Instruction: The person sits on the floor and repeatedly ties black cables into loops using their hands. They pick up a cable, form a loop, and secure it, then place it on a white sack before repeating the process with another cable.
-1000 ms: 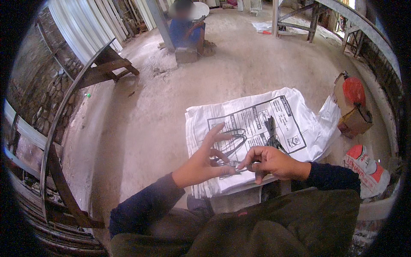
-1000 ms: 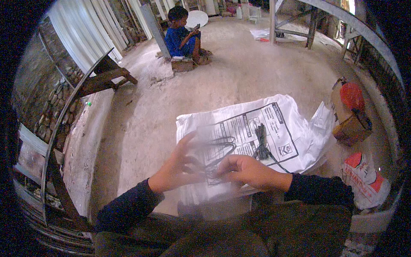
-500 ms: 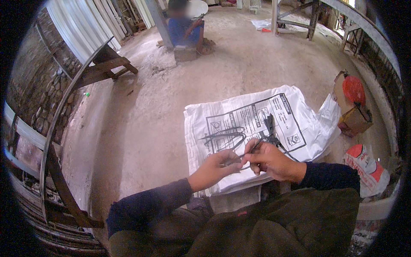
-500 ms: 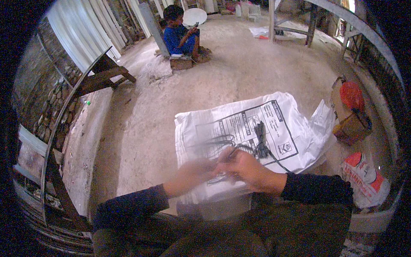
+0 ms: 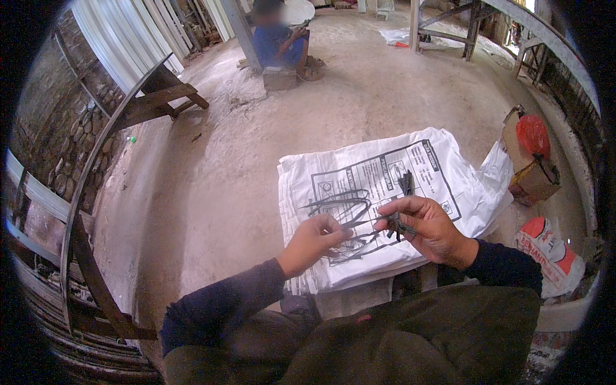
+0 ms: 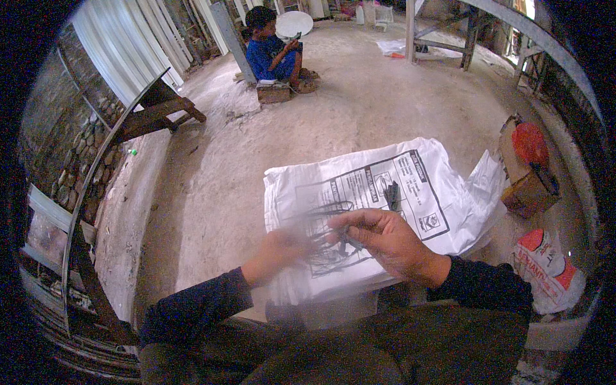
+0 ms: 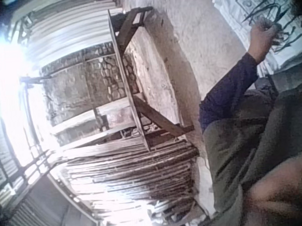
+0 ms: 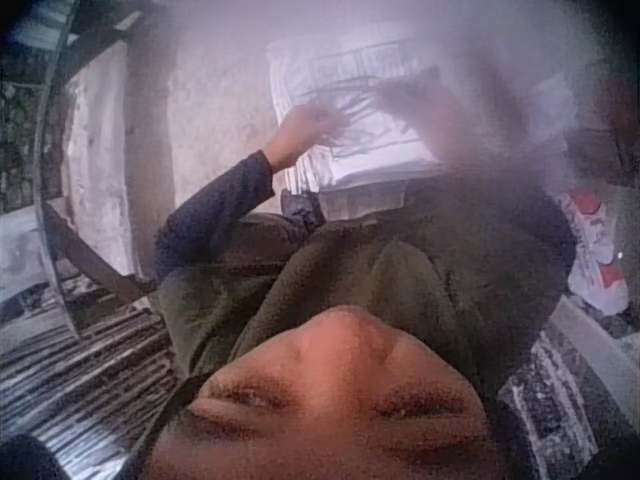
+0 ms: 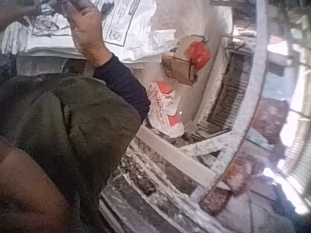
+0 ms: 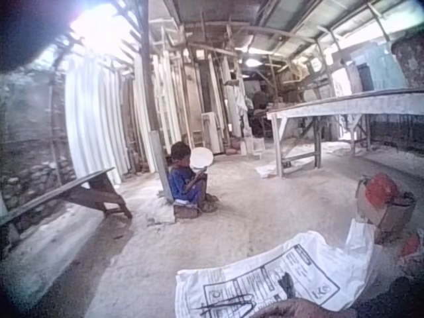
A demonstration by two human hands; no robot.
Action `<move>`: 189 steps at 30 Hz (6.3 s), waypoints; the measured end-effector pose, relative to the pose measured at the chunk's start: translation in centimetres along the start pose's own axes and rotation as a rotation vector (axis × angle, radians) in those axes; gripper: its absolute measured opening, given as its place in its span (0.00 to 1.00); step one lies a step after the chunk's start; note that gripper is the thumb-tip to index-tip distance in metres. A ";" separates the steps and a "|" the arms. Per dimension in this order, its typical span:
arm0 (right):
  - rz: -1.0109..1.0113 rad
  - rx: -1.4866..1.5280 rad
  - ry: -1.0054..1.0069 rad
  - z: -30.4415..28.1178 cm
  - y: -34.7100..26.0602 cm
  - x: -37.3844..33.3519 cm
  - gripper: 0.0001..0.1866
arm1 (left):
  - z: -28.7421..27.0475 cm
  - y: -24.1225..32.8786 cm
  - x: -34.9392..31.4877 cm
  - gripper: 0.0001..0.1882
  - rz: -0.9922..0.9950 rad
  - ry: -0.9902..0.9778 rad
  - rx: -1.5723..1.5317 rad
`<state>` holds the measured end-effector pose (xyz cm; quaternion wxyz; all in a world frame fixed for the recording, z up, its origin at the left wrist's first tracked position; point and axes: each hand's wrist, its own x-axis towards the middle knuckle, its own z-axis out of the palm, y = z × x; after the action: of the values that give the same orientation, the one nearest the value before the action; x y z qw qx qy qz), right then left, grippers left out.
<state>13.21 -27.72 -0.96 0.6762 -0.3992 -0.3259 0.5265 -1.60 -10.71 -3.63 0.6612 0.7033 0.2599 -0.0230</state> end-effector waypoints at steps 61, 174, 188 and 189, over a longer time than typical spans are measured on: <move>0.163 -0.487 -0.505 -0.9 1.6 0.5 0.14 | -2.4 -0.6 0.8 0.07 0.399 0.258 0.279; -0.016 -0.939 0.226 -2.9 3.3 1.9 0.07 | 3.6 -0.7 -1.6 0.09 0.533 -0.436 0.192; -0.043 -0.810 0.142 -5.7 3.2 1.2 0.06 | -1.5 0.2 -0.1 0.07 0.092 -0.255 -0.056; 0.013 -0.684 0.124 -5.7 3.1 1.0 0.07 | -2.2 0.0 0.2 0.07 0.087 -0.211 -0.053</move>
<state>16.92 -27.48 -6.32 0.5184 -0.6361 -0.4392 0.3657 -2.12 -8.62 -3.46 0.7038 0.6897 0.1587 -0.0615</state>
